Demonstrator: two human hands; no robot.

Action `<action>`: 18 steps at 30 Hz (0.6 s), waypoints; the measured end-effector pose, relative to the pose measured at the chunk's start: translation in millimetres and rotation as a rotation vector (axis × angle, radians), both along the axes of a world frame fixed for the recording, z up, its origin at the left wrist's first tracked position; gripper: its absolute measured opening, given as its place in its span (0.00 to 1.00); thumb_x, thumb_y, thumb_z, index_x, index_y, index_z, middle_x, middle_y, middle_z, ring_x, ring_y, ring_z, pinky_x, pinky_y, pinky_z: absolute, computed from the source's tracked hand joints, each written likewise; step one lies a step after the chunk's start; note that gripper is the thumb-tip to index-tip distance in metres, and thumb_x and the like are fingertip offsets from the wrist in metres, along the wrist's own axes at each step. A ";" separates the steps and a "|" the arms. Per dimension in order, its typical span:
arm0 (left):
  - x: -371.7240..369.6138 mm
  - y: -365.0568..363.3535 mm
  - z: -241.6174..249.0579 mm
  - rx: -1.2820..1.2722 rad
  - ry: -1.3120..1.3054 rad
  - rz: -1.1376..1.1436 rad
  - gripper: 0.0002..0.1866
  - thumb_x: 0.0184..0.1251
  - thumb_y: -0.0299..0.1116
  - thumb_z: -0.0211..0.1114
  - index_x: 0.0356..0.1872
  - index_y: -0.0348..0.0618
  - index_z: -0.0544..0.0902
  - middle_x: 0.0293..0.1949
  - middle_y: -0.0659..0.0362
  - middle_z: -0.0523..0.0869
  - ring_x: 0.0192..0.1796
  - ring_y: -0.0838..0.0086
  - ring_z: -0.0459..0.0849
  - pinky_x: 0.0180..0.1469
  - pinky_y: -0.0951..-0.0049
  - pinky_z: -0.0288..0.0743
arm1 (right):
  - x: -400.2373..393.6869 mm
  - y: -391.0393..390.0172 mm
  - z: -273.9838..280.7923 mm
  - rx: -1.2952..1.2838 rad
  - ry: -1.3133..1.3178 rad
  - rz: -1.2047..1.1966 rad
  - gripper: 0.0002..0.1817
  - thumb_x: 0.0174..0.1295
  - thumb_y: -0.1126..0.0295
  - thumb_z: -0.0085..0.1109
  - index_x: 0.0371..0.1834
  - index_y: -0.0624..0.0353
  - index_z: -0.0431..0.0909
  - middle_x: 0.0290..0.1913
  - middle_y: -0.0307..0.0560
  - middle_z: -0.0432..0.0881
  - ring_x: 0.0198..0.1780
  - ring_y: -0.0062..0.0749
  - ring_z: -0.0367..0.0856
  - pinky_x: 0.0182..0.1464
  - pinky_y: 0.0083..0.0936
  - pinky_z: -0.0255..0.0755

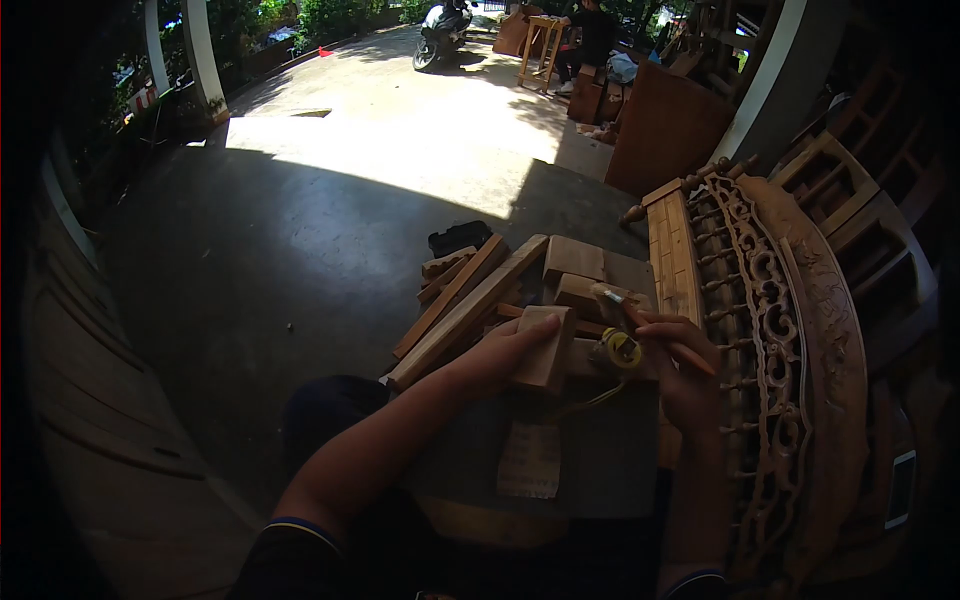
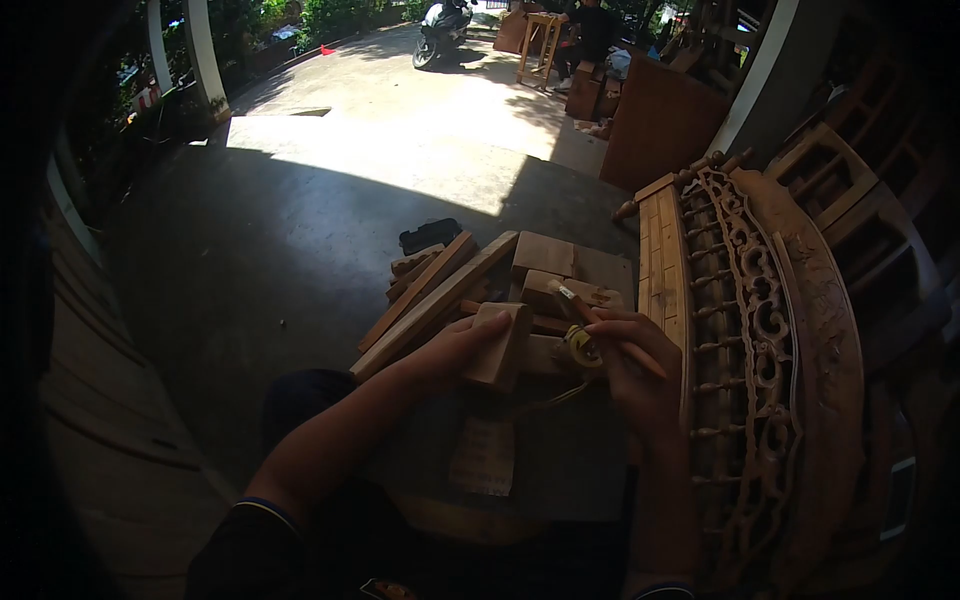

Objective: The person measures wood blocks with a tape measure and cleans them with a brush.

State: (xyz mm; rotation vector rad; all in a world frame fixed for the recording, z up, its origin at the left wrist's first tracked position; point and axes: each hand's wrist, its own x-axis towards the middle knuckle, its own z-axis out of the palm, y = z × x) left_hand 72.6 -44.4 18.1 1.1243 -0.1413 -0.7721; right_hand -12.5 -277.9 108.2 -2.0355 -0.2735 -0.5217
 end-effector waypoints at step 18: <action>2.0 0.0 1.6 -0.015 -0.009 -0.009 0.37 0.79 0.57 0.64 0.72 0.34 0.71 0.60 0.51 0.84 0.59 0.69 0.87 0.60 0.68 0.83 | -3.7 -11.1 -3.0 0.151 0.162 0.244 0.05 0.71 0.80 0.65 0.46 0.61 0.88 0.49 0.45 0.91 0.54 0.27 0.88 0.55 0.24 0.81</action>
